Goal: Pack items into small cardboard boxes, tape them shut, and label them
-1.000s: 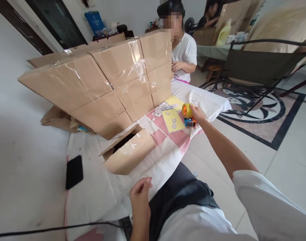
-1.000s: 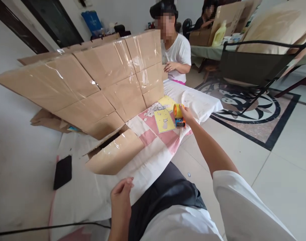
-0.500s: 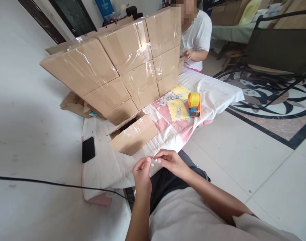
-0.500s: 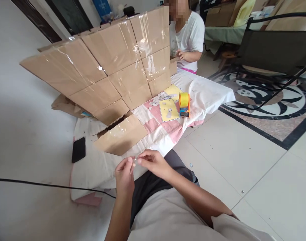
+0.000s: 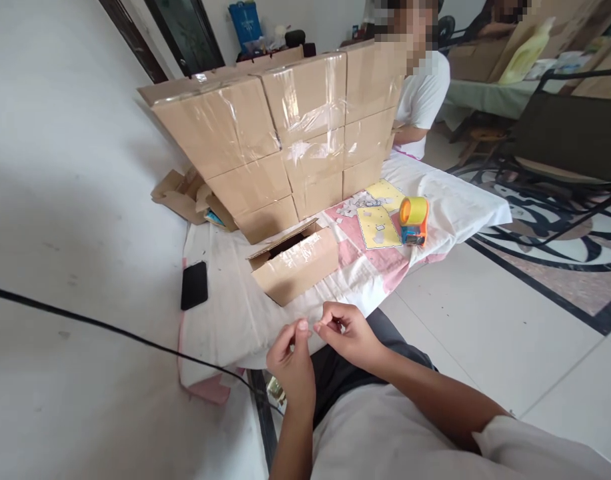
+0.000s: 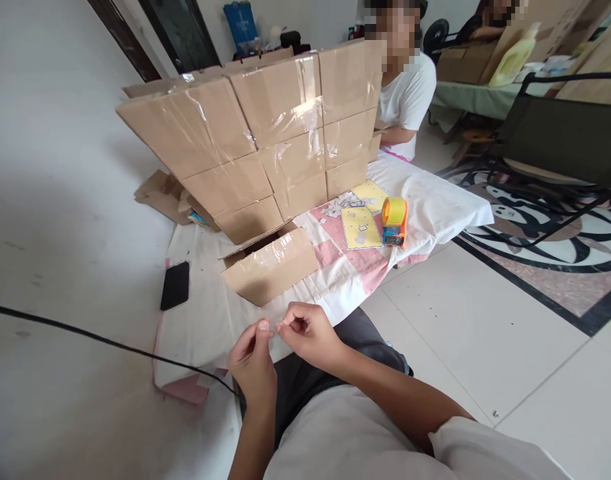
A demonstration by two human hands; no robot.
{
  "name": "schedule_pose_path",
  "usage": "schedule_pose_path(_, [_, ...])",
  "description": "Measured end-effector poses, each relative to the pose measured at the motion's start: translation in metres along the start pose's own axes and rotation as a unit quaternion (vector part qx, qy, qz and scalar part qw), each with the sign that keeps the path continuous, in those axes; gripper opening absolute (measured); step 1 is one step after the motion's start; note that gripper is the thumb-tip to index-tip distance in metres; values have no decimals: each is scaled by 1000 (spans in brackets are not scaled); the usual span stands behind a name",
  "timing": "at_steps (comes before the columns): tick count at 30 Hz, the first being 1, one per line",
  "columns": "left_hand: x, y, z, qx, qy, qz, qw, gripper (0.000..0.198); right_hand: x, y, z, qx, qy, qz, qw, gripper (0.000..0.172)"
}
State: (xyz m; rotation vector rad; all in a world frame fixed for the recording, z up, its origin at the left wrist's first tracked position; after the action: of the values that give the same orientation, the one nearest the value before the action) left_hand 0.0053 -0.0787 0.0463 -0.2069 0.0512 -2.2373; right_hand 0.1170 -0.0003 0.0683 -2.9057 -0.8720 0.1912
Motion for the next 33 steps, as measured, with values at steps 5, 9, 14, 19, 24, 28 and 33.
schedule_pose_path(5, [3, -1, -2, 55, 36, -85, 994, 38, -8, -1, 3, 18, 22, 17, 999, 42])
schedule_pose_path(9, [4, 4, -7, 42, 43, -68, 996, 36, -2, -3, 4, 28, 72, 30, 997, 39])
schedule_pose_path(14, [-1, 5, -22, 50, 40, -19, 998, 36, 8, -5, 7, 36, 153, 2, 988, 26])
schedule_pose_path(19, [-6, 13, -26, 60, 19, 9, 998, 36, 9, -8, 10, 58, 170, 21, 984, 21])
schedule_pose_path(24, [-19, 27, -33, 74, 14, -16, 997, 37, 25, -17, 11, 44, 133, 15, 990, 27])
schedule_pose_path(28, [-29, 24, -31, 90, 19, -21, 996, 39, 38, -24, 7, 32, 101, -76, 991, 23])
schedule_pose_path(33, [-33, 15, -34, 72, -96, -120, 986, 48, 48, -30, -16, 138, 175, -86, 971, 24])
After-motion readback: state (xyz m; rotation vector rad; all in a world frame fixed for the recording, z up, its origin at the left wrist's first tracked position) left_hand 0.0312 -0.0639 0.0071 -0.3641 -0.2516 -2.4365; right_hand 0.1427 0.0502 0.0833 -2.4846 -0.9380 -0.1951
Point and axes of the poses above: each hand's wrist, its own y-axis away from the middle knuckle, its own x-axis out of the back of the hand, z = x × y, the point moved 3 cm from there along -y, towards the middle knuckle, and after that the axes turned 5 degrees about -y, right-handed, at the moved point
